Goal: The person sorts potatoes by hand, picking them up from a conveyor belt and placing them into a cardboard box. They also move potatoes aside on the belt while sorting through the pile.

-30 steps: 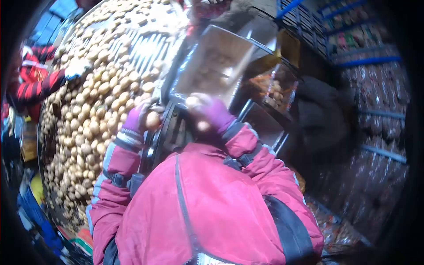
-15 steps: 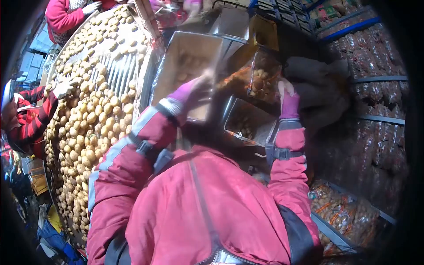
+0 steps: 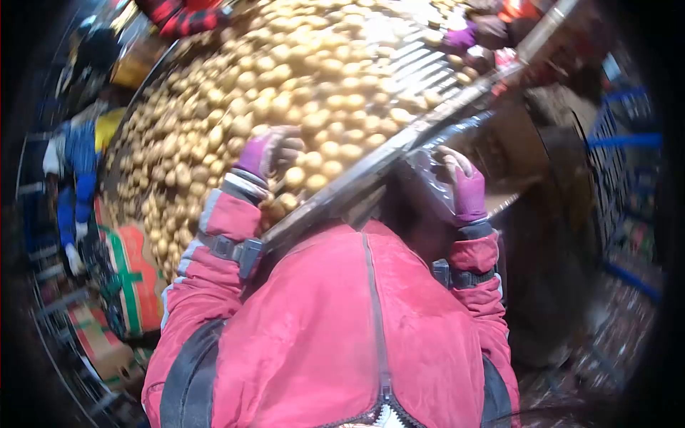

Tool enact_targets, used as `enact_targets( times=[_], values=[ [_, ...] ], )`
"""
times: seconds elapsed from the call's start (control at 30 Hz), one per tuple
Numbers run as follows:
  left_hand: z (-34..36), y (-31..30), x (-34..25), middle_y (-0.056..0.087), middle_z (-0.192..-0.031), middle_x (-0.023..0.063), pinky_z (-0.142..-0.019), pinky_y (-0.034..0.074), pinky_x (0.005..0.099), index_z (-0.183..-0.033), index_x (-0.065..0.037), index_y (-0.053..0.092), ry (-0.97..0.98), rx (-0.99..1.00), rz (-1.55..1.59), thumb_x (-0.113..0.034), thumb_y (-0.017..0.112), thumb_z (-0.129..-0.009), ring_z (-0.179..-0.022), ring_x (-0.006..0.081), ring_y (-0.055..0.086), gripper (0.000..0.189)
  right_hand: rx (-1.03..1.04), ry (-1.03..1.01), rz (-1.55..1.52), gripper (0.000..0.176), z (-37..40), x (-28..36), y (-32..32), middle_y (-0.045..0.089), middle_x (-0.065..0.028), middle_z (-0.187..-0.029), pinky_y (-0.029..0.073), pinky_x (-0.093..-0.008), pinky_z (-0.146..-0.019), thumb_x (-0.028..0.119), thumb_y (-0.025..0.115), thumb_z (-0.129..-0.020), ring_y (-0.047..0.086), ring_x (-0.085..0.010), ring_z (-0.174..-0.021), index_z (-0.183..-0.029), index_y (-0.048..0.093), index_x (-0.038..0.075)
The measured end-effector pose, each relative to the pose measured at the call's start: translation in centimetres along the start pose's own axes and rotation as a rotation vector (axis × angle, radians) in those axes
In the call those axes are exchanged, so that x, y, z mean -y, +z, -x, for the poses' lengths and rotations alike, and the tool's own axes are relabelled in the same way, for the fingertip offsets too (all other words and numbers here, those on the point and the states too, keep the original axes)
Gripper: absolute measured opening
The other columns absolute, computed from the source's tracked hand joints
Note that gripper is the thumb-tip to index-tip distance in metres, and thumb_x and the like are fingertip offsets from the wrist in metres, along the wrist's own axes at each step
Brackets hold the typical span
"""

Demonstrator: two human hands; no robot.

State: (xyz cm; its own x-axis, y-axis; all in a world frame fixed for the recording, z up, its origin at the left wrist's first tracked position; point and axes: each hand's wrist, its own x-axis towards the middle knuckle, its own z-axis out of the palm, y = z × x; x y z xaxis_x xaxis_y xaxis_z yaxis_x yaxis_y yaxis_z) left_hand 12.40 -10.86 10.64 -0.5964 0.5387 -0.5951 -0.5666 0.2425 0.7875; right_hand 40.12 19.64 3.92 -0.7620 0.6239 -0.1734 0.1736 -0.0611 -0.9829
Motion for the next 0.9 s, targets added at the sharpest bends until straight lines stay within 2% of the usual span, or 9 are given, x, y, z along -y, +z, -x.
enact_targets(
  times=[0.07, 0.17, 0.2, 0.43, 0.5, 0.57, 0.67, 0.8, 0.9],
  values=[
    [3.7, -4.6, -0.8, 0.069, -0.088, 0.0032, -0.057, 0.048, 0.0195, -0.117, -0.007, 0.067, 0.075, -0.275, -0.057, -0.027, 0.052, -0.101, -0.067, 0.0085, 0.063, 0.03, 0.186, -0.538, 0.533, 0.031, -1.9, 0.1, 5.0, 0.071, -0.0089, -0.107, 0.056, -0.0313, -0.079, 0.017, 0.06, -0.099, 0.069, -0.0185, -0.091, -0.125, 0.066, 0.002],
    [7.5, -16.2, 2.0, 0.069, -0.089, 0.0036, -0.057, 0.051, 0.0213, -0.117, -0.004, 0.066, 0.061, -0.217, 0.129, -0.028, 0.05, -0.102, -0.066, 0.0096, 0.064, 0.033, 0.471, 0.104, 0.028, 0.032, -2.0, 2.1, 14.5, 0.07, -0.0013, -0.105, 0.051, -0.0303, -0.084, 0.015, 0.063, -0.095, 0.063, -0.0115, -0.094, -0.126, 0.066, 0.007],
    [9.9, -16.1, 2.1, 0.07, -0.09, 0.0041, -0.058, 0.051, 0.0213, -0.118, -0.002, 0.065, 0.053, -0.437, 0.088, -0.03, 0.046, -0.103, -0.066, 0.0096, 0.064, 0.037, 0.58, 0.02, 0.071, 0.032, -2.3, 0.7, 17.5, 0.07, -0.0017, -0.106, 0.05, -0.0295, -0.087, 0.016, 0.064, -0.095, 0.062, -0.0114, -0.096, -0.125, 0.067, 0.008],
    [16.0, -21.0, 9.7, 0.071, -0.102, 0.0074, -0.062, 0.053, 0.0232, -0.126, -0.003, 0.063, -0.005, -0.465, -0.081, -0.024, 0.055, -0.098, -0.073, 0.0119, 0.067, 0.035, 1.18, -0.272, 0.378, 0.034, -0.5, -0.4, 31.0, 0.069, -0.0158, -0.108, 0.052, -0.0361, -0.09, 0.031, 0.059, -0.095, 0.066, -0.0259, -0.098, -0.12, 0.068, 0.009],
    [14.7, -19.6, 12.8, 0.071, -0.105, 0.0066, -0.07, 0.053, 0.0248, -0.126, -0.001, 0.062, 0.174, -0.385, -0.146, -0.02, 0.06, -0.097, -0.077, 0.0112, 0.065, 0.034, 1.029, 0.09, 0.182, 0.031, -2.6, -5.1, 32.5, 0.069, -0.0153, -0.109, 0.053, -0.0378, -0.088, 0.029, 0.059, -0.096, 0.066, -0.0297, -0.097, -0.117, 0.069, 0.009],
    [13.3, -17.5, 12.8, 0.07, -0.105, 0.0098, -0.071, 0.052, 0.0272, -0.125, -0.002, 0.064, 0.19, -0.417, -0.668, -0.022, 0.064, -0.095, -0.079, 0.0127, 0.063, 0.035, 0.959, -0.043, 0.256, 0.026, -3.6, -5.6, 32.1, 0.068, -0.0126, -0.106, 0.054, -0.0361, -0.083, 0.023, 0.059, -0.095, 0.066, -0.027, -0.093, -0.114, 0.069, 0.009],
    [12.4, -14.9, 10.8, 0.068, -0.109, 0.0135, -0.08, 0.052, 0.0336, -0.123, -0.003, 0.064, 0.294, -0.325, -0.689, -0.024, 0.067, -0.092, -0.09, 0.0208, 0.063, 0.038, 0.858, -0.349, 0.366, 0.024, -3.8, -4.4, 31.9, 0.07, -0.0063, -0.101, 0.054, -0.0295, -0.074, 0.017, 0.06, -0.095, 0.066, -0.0157, -0.086, -0.114, 0.069, 0.005],
    [11.8, -18.3, 9.3, 0.065, -0.119, 0.0181, -0.092, 0.051, 0.0397, -0.125, -0.002, 0.061, 0.451, -0.593, -0.922, -0.025, 0.068, -0.089, -0.107, 0.0314, 0.064, 0.044, 0.819, -0.258, 0.257, 0.027, -3.1, -2.4, 32.5, 0.071, -0.004, -0.1, 0.052, -0.0243, -0.07, 0.019, 0.062, -0.097, 0.064, -0.0084, -0.084, -0.117, 0.07, 0.002],
    [11.9, -21.7, 8.5, 0.061, -0.126, 0.0192, -0.098, 0.049, 0.0435, -0.133, -0.001, 0.054, 0.309, -0.724, -1.151, -0.032, 0.073, -0.082, -0.113, 0.0369, 0.061, 0.063, 0.818, 0.16, 0.139, 0.033, -1.5, 0.1, 33.5, 0.073, -0.0057, -0.102, 0.054, -0.0261, -0.068, 0.022, 0.062, -0.099, 0.067, -0.0117, -0.082, -0.124, 0.066, 0.001]
  ],
)
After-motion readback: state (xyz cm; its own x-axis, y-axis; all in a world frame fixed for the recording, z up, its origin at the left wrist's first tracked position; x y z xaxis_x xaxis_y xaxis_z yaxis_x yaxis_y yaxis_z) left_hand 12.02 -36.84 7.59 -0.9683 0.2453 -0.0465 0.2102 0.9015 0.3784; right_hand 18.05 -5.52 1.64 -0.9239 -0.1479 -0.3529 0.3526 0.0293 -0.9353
